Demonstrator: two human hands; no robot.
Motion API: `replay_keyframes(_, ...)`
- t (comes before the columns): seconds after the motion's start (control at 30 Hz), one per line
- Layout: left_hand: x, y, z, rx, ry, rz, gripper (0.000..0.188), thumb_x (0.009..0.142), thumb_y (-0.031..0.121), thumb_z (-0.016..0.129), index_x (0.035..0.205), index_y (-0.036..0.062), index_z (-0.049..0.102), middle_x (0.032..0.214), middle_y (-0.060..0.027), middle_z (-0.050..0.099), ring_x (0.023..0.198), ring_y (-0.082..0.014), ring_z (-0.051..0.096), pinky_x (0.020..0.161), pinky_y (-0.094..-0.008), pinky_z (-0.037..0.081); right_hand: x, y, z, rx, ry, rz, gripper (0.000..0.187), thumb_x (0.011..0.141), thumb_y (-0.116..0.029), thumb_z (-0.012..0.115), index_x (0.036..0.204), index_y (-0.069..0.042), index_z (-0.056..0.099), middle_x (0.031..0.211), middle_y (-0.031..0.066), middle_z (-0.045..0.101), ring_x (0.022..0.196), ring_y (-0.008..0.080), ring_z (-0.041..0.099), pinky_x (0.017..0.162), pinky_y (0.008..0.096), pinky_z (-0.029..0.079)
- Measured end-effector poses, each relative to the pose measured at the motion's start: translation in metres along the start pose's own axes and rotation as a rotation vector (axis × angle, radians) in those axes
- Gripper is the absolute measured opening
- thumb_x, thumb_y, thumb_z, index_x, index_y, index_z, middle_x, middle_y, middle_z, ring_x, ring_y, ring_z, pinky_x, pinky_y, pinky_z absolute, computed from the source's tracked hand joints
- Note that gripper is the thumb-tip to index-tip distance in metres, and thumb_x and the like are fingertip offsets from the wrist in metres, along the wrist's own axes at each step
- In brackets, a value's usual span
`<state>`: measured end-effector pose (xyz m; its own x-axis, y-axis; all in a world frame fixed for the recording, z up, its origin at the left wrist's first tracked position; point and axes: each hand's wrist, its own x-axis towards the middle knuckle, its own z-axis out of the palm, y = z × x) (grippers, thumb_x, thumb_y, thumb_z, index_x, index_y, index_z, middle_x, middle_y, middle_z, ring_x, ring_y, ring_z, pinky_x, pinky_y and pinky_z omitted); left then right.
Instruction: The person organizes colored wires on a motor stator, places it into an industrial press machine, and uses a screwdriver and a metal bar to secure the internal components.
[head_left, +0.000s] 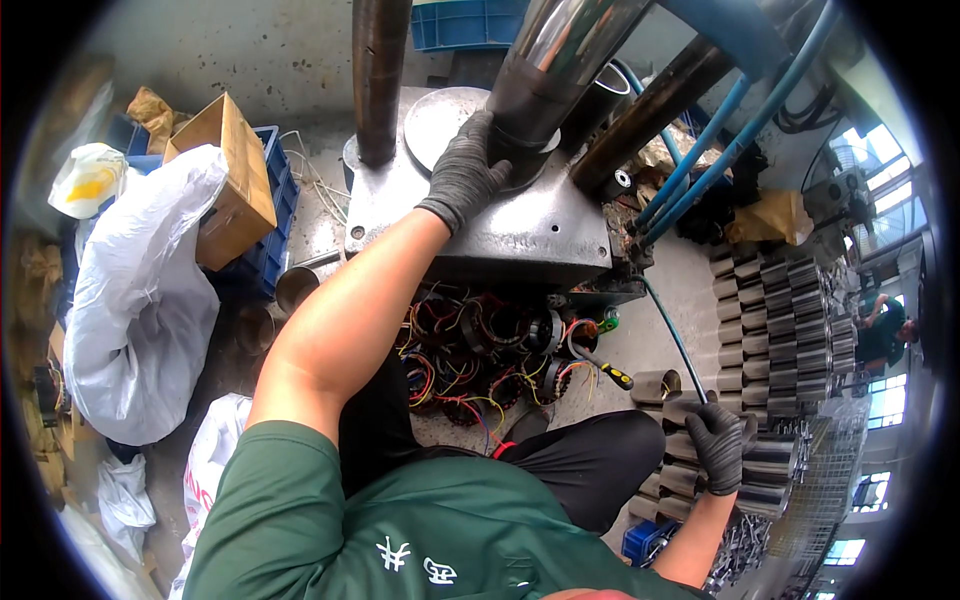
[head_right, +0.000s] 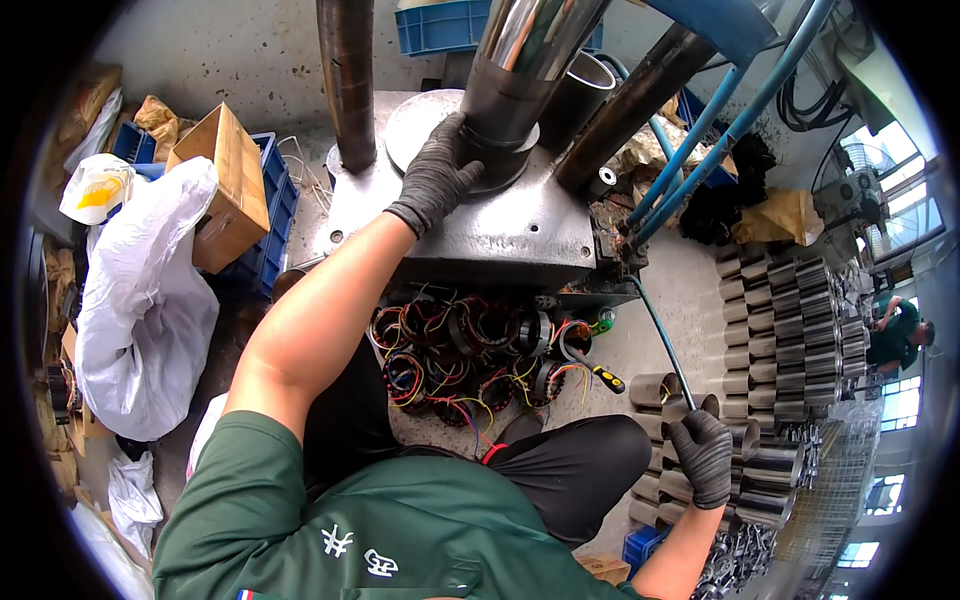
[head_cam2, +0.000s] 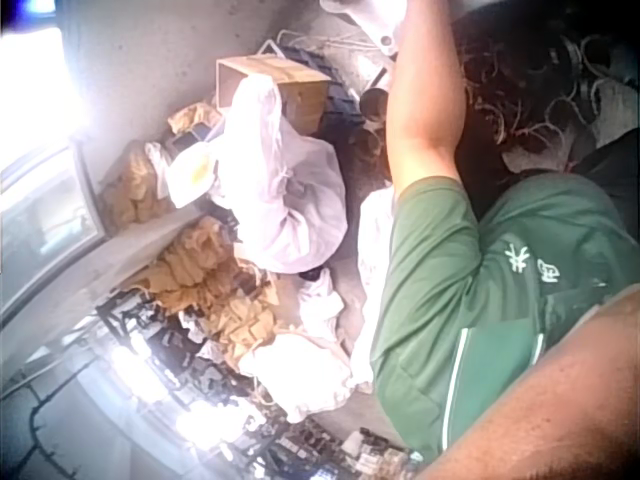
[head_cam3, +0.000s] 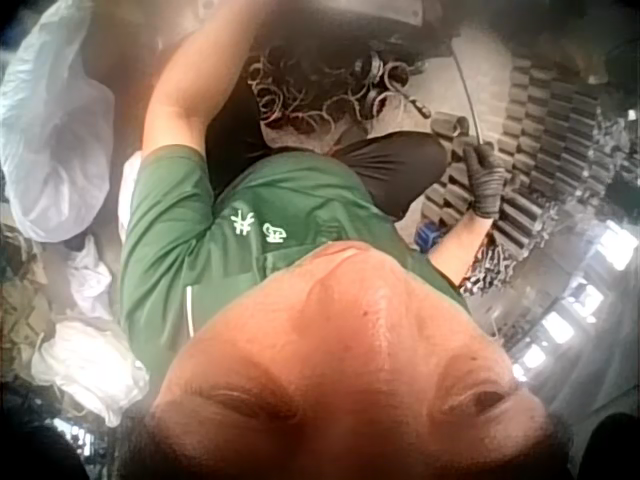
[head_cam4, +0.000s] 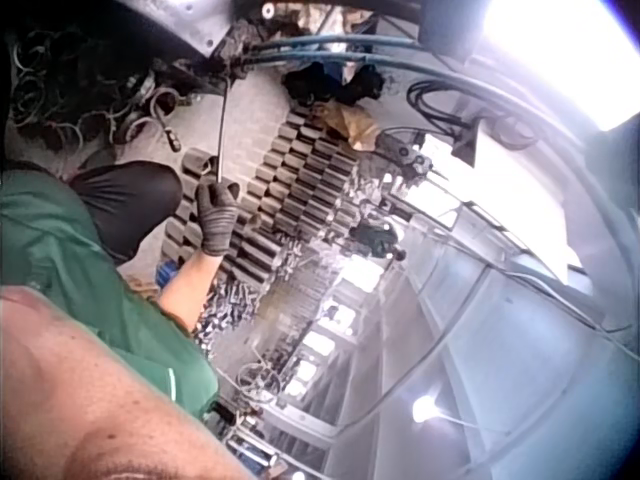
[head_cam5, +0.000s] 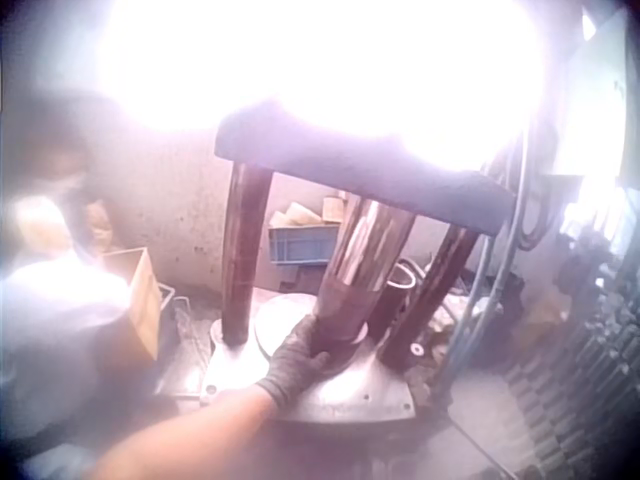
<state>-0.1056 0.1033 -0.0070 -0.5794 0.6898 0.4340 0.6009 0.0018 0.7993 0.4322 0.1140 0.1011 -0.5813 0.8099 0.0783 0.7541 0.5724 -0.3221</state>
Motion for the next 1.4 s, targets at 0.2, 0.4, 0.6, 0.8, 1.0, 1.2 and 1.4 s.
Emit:
replay_keyframes(0.2, -0.002, -0.003, 0.002, 0.043, 0.066, 0.015, 0.075, 0.08, 0.01, 0.078, 0.147, 0.0015, 0.043, 0.142, -0.0235, 0.055, 0.131, -0.0399, 0.055, 0.114, -0.0455, 0.045, 0.0, 0.004, 0.001, 0.089, -0.03, 0.081, 0.019, 0.083, -0.008, 0.076, 0.076, 0.004, 0.063, 0.066, 0.0187, 0.057, 0.058, 0.0293, 0.052, 0.058, 0.0411, 0.044)
replay_keyframes(0.4, -0.002, 0.003, -0.001, 0.052, 0.02, -0.008, 0.079, 0.083, 0.007, 0.078, 0.151, 0.0, 0.039, 0.143, -0.0239, 0.056, 0.136, -0.0369, 0.053, 0.118, -0.0405, 0.041, 0.0, 0.009, 0.0, 0.108, -0.028, 0.063, 0.017, 0.084, -0.009, 0.075, 0.078, 0.004, 0.065, 0.068, 0.0193, 0.059, 0.06, 0.0319, 0.056, 0.059, 0.0422, 0.045)
replay_keyframes(0.6, -0.002, 0.0, -0.001, 0.052, 0.032, 0.009, 0.079, 0.082, 0.007, 0.078, 0.151, 0.0004, 0.039, 0.144, -0.0242, 0.055, 0.137, -0.037, 0.053, 0.118, -0.0403, 0.041, 0.006, 0.001, -0.009, 0.136, -0.116, 0.064, 0.012, 0.087, -0.008, 0.072, 0.085, 0.003, 0.069, 0.074, 0.0187, 0.065, 0.068, 0.034, 0.062, 0.065, 0.0422, 0.049)
replay_keyframes(0.8, -0.001, 0.005, 0.0, 0.042, 0.001, -0.015, 0.078, 0.083, 0.007, 0.077, 0.151, 0.0004, 0.039, 0.145, -0.0245, 0.055, 0.137, -0.0369, 0.052, 0.118, -0.0398, 0.04, 0.023, 0.009, -0.031, 0.169, -0.238, 0.036, 0.02, 0.093, -0.01, 0.067, 0.107, 0.004, 0.073, 0.079, 0.0087, 0.069, 0.072, 0.0164, 0.064, 0.071, 0.0319, 0.053)
replay_keyframes(1.0, 0.0, -0.002, -0.001, 0.012, -0.008, 0.0, 0.079, 0.085, 0.006, 0.077, 0.153, 0.0001, 0.036, 0.144, -0.0244, 0.055, 0.138, -0.0366, 0.052, 0.119, -0.0397, 0.039, 0.026, 0.012, -0.038, -0.006, -0.416, -0.099, 0.025, 0.091, -0.003, 0.062, 0.112, -0.004, 0.074, 0.099, 0.0147, 0.075, 0.086, 0.0239, 0.071, 0.08, 0.0339, 0.055)
replay_keyframes(1.2, -0.004, 0.002, -0.003, 0.055, -0.011, -0.027, 0.08, 0.085, 0.008, 0.077, 0.153, 0.0003, 0.036, 0.147, -0.0242, 0.052, 0.139, -0.036, 0.051, 0.119, -0.0401, 0.039, 0.024, 0.01, -0.034, 0.25, -0.278, 0.151, 0.026, 0.09, -0.008, 0.062, 0.113, -0.006, 0.075, 0.093, 0.0083, 0.075, 0.078, 0.0178, 0.067, 0.077, 0.032, 0.054)
replay_keyframes(1.4, -0.002, -0.001, -0.003, 0.103, -0.009, -0.025, 0.081, 0.086, 0.01, 0.078, 0.154, 0.0009, 0.035, 0.149, -0.0235, 0.05, 0.139, -0.0364, 0.05, 0.12, -0.0404, 0.039, 0.023, 0.007, -0.036, 0.313, -0.336, 0.218, 0.026, 0.094, -0.008, 0.062, 0.116, -0.001, 0.073, 0.091, 0.0086, 0.075, 0.077, 0.0145, 0.066, 0.073, 0.0299, 0.053)
